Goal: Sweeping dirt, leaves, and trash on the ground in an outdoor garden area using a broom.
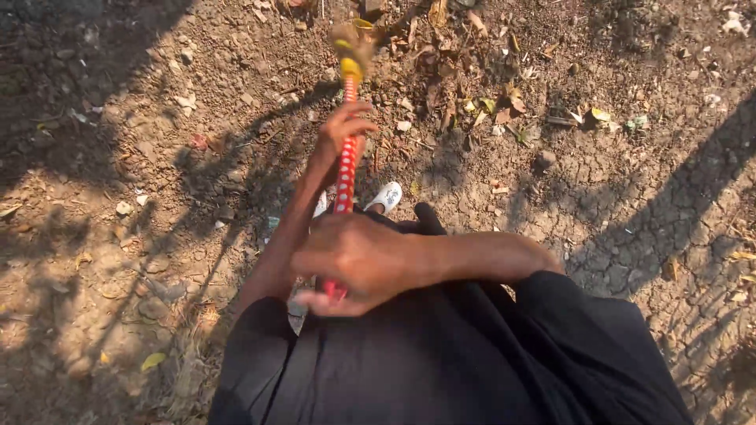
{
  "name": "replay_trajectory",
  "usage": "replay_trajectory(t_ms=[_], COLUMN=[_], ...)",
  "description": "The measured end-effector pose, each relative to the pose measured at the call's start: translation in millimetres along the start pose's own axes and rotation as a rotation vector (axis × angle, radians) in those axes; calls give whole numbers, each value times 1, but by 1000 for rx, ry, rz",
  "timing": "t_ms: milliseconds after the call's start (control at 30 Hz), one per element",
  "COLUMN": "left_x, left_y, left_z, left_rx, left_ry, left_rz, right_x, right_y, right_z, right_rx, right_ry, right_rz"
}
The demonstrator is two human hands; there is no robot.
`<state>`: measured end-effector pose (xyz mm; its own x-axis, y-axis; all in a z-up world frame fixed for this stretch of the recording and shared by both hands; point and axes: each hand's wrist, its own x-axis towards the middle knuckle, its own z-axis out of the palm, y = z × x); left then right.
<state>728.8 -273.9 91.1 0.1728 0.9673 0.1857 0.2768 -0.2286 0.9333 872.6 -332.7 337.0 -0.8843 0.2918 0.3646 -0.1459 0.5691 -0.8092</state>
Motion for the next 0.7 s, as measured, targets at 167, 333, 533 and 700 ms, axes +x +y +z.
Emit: replay_trajectory(t_ms=[167, 333, 533, 700], left_x=[60, 109, 47, 25], left_y=[-90, -217, -239, -30], left_z=[-44, -15, 91, 65], left_rx=[-172, -680, -401, -264], left_ry=[142, 571, -61, -292], left_rz=[-290, -587, -112, -103], right_x=[-30, -62, -65, -35], right_y=[124, 238, 146, 15], right_z=[-8, 18, 18, -32], right_rx=[87, 137, -55, -57], right_ry=[474, 830, 709, 306], right_rz=[129, 424, 488, 54])
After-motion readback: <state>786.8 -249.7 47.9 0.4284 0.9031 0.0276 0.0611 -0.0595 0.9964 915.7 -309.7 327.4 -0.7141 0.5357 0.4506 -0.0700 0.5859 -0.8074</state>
